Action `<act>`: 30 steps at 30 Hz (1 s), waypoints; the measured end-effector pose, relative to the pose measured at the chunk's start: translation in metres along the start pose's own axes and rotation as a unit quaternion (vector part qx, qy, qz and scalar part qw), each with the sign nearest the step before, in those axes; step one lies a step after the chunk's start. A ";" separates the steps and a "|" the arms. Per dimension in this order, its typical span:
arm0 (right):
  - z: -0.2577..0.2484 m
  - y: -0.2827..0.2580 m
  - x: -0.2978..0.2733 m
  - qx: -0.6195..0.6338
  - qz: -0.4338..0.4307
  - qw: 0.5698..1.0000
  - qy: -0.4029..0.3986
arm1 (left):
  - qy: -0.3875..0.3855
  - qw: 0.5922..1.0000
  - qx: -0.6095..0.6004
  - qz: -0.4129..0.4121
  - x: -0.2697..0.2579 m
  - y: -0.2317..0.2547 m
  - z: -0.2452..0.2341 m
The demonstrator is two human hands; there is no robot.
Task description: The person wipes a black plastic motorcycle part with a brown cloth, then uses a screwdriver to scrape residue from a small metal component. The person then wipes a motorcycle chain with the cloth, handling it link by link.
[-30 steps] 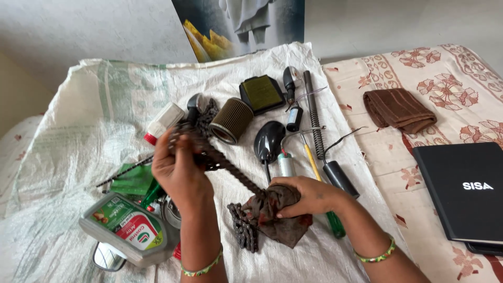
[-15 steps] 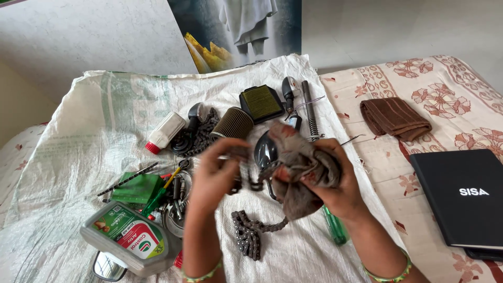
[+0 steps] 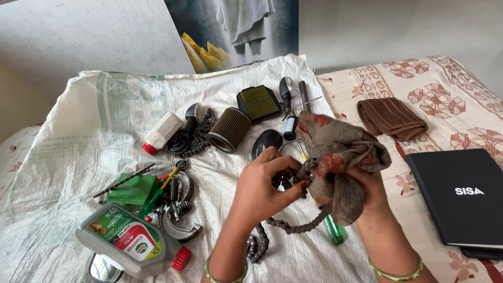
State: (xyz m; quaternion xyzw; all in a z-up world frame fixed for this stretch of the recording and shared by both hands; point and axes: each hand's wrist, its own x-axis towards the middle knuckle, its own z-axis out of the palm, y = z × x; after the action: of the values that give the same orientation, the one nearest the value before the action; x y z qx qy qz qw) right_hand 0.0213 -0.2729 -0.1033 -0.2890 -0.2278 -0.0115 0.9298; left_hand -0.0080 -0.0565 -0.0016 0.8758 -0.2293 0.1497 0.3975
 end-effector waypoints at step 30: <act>0.002 0.046 0.024 -0.256 0.173 0.949 -0.057 | 0.249 0.968 0.030 0.032 0.000 -0.031 -0.007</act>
State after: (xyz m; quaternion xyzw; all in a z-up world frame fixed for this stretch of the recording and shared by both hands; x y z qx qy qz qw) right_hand 0.0492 -0.2307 -0.1156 -0.5526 -0.2160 0.1081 0.7977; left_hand 0.0082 -0.0331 -0.0168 0.8147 -0.1466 0.3821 0.4108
